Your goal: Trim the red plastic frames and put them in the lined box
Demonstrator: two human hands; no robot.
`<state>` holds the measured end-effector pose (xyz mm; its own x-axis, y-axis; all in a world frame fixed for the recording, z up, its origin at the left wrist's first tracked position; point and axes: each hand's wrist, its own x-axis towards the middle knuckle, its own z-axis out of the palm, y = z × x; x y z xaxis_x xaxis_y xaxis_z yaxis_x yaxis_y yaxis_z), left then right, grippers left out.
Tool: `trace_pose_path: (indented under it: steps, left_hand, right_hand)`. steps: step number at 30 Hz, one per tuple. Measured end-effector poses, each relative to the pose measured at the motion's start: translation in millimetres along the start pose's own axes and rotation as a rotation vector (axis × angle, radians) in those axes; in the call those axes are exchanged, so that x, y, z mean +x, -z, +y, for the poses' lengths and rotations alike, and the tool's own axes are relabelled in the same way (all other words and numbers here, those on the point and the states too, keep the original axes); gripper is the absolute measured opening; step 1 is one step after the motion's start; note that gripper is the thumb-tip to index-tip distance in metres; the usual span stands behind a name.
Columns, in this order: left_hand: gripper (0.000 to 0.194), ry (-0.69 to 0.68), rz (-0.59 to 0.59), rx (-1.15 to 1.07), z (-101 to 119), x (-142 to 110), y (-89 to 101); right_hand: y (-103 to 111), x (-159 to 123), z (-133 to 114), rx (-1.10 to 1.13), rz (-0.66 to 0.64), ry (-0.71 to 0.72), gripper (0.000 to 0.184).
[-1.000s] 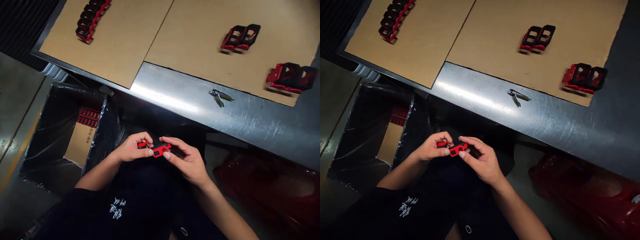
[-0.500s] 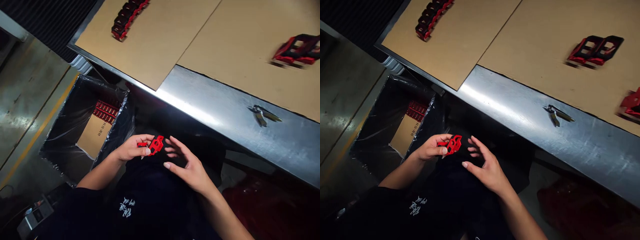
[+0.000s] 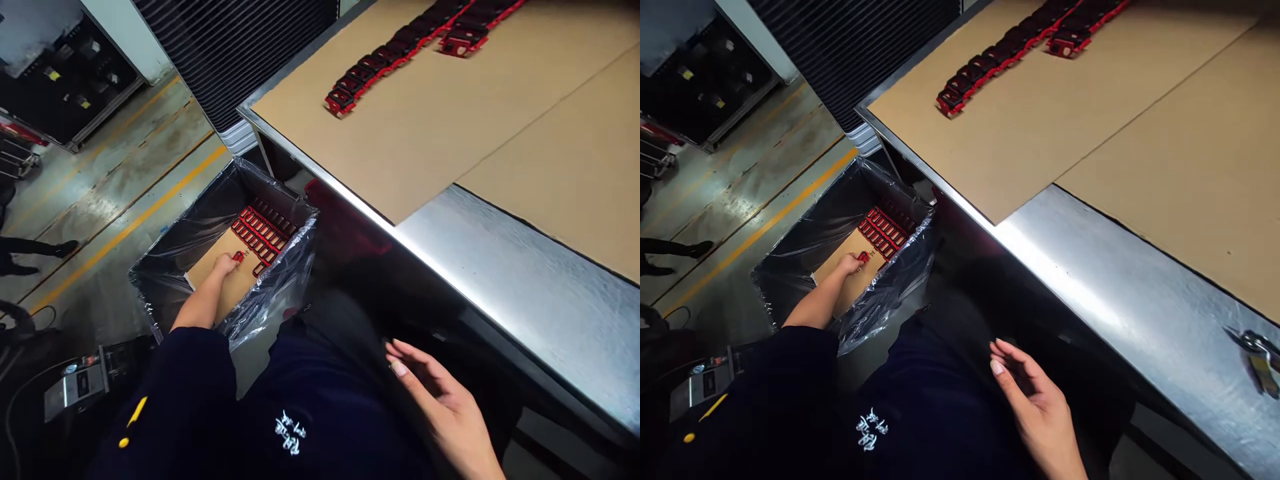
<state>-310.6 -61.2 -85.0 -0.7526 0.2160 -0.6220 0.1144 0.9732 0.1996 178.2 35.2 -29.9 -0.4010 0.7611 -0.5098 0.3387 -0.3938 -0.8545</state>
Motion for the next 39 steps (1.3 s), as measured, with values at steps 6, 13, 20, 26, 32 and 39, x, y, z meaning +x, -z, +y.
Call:
trace_pose_path:
  steps: [6, 13, 20, 26, 32, 39]
  left_hand:
    - [0.038, 0.0, -0.137, 0.095, -14.8, 29.9, -33.9]
    - [0.037, -0.065, -0.183, 0.003, -2.4, 23.8, -45.0]
    - [0.037, -0.139, -0.115, -0.347, 25.7, -19.3, 8.0]
    - [0.032, -0.466, -0.282, -0.83, 91.8, -115.4, 10.8]
    - [0.052, -0.509, -1.239, -1.191, 145.9, -235.9, -110.4]
    - [0.043, -0.434, -1.388, -1.034, 149.6, -270.3, -149.8]
  right_hand:
    - [-3.4, 3.9, -10.6, -0.071, 0.024, -0.025, 0.053]
    - [-14.3, 10.3, -13.7, -0.073, -0.042, 0.009, 0.049]
    - [-10.1, 6.0, -13.5, -0.158, -0.004, 0.074, 0.05]
    - [-28.4, 3.6, -17.1, -0.216, -0.125, 0.189, 0.041]
    - [-44.2, -8.2, -46.2, 0.006, 0.051, 0.343, 0.037]
    - [-21.3, -36.8, -48.8, 0.023, 0.309, 0.406, 0.015]
